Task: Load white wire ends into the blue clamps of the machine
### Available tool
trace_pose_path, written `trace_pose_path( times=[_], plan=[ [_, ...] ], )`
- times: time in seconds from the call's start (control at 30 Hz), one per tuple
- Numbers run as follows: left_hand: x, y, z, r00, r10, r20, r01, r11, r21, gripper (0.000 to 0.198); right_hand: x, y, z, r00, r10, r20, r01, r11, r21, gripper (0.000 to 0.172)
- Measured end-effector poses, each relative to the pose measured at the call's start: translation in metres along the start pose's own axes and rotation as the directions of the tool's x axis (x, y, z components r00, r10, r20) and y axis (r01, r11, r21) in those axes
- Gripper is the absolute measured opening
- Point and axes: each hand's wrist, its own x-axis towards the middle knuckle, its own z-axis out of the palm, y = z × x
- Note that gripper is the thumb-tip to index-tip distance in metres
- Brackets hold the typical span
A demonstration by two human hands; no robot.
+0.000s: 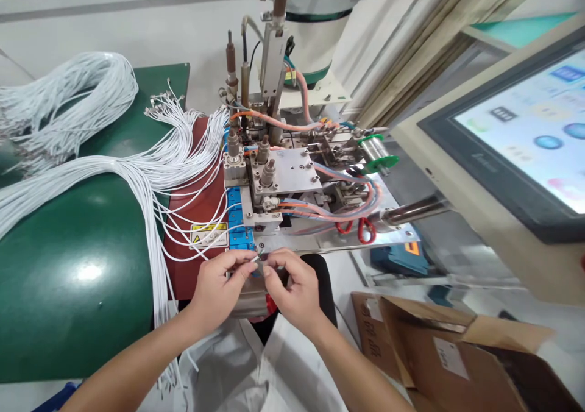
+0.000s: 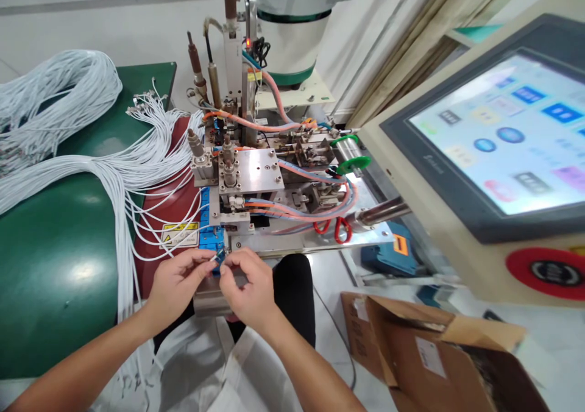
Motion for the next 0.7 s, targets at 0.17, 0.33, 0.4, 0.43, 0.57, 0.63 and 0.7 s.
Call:
trace_pose_path(
  times=[0.17,0.33,0.4,0.43,0.57,0.63,0.7],
  plan=[
    [0.002,0.002,0.002,0.992,0.105,-0.067,-0.102,0.994,0.040,0.015,-0.002,0.004,0.001,0.996,0.002,-0.087,-0.005,0.999,-0.034,0.010],
    [0.001,-0.001,0.005,0.998,0.050,-0.032,-0.051,0.999,-0.013,0.018,-0.004,0.008,0.002,0.998,-0.043,-0.042,0.040,0.996,-0.073,0.011],
    [0.000,-0.003,0.006,0.998,0.052,-0.031,-0.053,0.999,-0.010,0.018,-0.004,0.010,0.000,0.989,-0.148,0.019,0.150,0.978,-0.143,0.017],
    [0.001,-0.004,0.005,0.998,0.059,-0.038,-0.059,0.998,-0.011,0.017,-0.005,0.011,-0.001,0.982,-0.177,0.061,0.185,0.970,-0.161,0.022],
    [0.002,-0.002,0.003,0.993,0.109,-0.043,-0.109,0.994,-0.011,0.016,-0.001,0.014,-0.006,0.996,-0.031,0.081,0.032,0.999,-0.012,0.022],
    [0.002,0.000,0.004,0.990,0.137,-0.024,-0.136,0.990,0.031,0.012,0.002,0.013,-0.006,0.995,0.083,0.047,-0.088,0.989,0.119,0.015],
    [0.002,0.001,0.005,0.987,0.159,-0.017,-0.156,0.982,0.110,0.009,0.004,0.011,-0.006,0.990,0.131,0.046,-0.137,0.976,0.172,0.009]
  ],
)
